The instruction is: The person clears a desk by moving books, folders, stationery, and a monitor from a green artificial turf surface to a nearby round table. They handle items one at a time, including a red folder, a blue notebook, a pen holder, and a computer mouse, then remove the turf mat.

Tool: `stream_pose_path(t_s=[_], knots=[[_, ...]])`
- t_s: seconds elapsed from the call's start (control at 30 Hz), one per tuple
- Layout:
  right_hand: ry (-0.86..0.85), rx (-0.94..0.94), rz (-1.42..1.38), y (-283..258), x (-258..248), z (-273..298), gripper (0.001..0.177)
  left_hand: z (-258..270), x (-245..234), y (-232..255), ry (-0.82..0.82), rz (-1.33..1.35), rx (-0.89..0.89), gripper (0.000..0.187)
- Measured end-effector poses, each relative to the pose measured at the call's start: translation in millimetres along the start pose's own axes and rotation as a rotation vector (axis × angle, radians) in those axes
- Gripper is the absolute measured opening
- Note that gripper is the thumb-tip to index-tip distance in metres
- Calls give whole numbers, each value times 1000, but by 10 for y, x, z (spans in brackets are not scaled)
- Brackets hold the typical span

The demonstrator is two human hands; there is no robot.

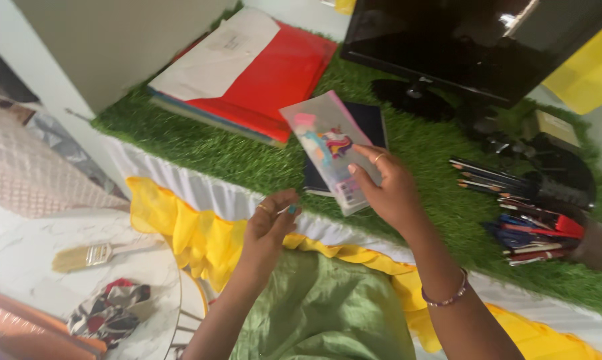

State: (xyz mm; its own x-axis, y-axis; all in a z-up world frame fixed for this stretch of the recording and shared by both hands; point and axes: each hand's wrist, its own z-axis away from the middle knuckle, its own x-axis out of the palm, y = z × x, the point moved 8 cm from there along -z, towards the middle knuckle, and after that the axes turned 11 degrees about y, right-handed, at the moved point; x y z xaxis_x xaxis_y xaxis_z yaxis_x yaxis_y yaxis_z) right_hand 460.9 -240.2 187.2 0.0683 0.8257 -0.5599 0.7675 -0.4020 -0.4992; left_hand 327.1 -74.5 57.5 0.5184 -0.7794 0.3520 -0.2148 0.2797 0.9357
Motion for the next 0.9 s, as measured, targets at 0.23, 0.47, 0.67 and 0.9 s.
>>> stream_pose_path(t_s=[0.23,0.47,0.67,0.9], knots=[[-13,8,241,519,67,-51,52,-187,322,-126,79,95,-109,50],[-69,110,437,543,41,5,66,-13,415,-54,142,136,-135,47],[-157,268,130,594,4,150,42,70,512,-97,171,110,-91,46],[-217,601,-627,672,77,545,34,140,578,-288,79,283,-320,43]])
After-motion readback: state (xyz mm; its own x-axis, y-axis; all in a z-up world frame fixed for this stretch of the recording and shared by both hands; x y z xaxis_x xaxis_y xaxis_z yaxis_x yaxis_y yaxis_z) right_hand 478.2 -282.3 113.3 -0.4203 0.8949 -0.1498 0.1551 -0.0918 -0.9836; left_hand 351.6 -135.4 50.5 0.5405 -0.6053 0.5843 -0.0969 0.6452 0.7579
